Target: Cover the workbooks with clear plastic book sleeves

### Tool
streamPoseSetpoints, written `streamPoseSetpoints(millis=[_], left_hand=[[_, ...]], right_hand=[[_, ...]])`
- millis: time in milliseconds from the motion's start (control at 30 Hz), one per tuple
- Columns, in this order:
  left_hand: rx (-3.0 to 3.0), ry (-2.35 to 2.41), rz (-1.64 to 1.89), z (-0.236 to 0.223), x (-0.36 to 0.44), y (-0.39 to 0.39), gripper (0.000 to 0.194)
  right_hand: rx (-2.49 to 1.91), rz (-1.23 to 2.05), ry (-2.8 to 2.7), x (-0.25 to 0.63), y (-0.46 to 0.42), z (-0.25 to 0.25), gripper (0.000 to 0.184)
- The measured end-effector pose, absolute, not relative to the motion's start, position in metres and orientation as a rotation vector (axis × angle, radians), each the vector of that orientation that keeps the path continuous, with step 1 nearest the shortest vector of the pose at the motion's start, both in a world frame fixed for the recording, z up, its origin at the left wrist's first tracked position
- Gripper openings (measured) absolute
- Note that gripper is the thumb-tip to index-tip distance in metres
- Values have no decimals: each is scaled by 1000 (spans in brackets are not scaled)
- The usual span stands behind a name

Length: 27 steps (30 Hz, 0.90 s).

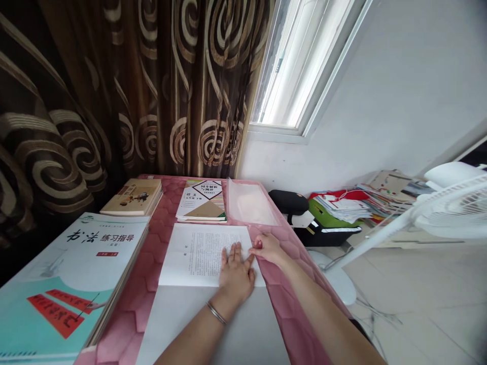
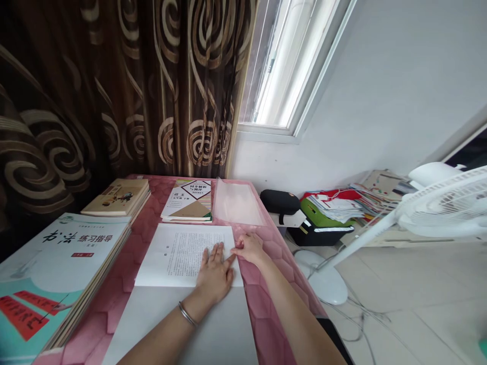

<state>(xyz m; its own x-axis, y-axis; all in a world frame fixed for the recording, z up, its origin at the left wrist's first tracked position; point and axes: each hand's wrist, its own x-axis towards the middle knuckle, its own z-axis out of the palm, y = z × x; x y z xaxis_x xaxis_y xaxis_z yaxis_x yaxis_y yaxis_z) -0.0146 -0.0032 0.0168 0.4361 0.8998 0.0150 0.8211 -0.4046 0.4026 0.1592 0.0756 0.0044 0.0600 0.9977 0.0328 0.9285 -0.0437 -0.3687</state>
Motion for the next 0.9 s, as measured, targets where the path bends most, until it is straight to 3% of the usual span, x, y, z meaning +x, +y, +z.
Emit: streamPoseSetpoints(millis=[133, 367, 533, 633, 900], left_hand=[[2348, 1464, 342, 16, -15, -2, 51], [2338, 1459, 385, 8, -14, -2, 49], [2364, 1475, 345, 7, -16, 5, 59], [2322, 1645, 293, 9, -38, 26, 65], [2306, 1922, 217, 7, -137, 74, 60]], right_hand=[[-2150, 387, -1898, 154, 90, 8, 26], [-2391, 179, -1703, 130, 106, 11, 53], [-2415, 131, -1674, 125, 101, 11, 59], [-2411, 123, -1683, 124, 100, 11, 59], [-2424, 147, -1712, 128, 102, 16, 59]])
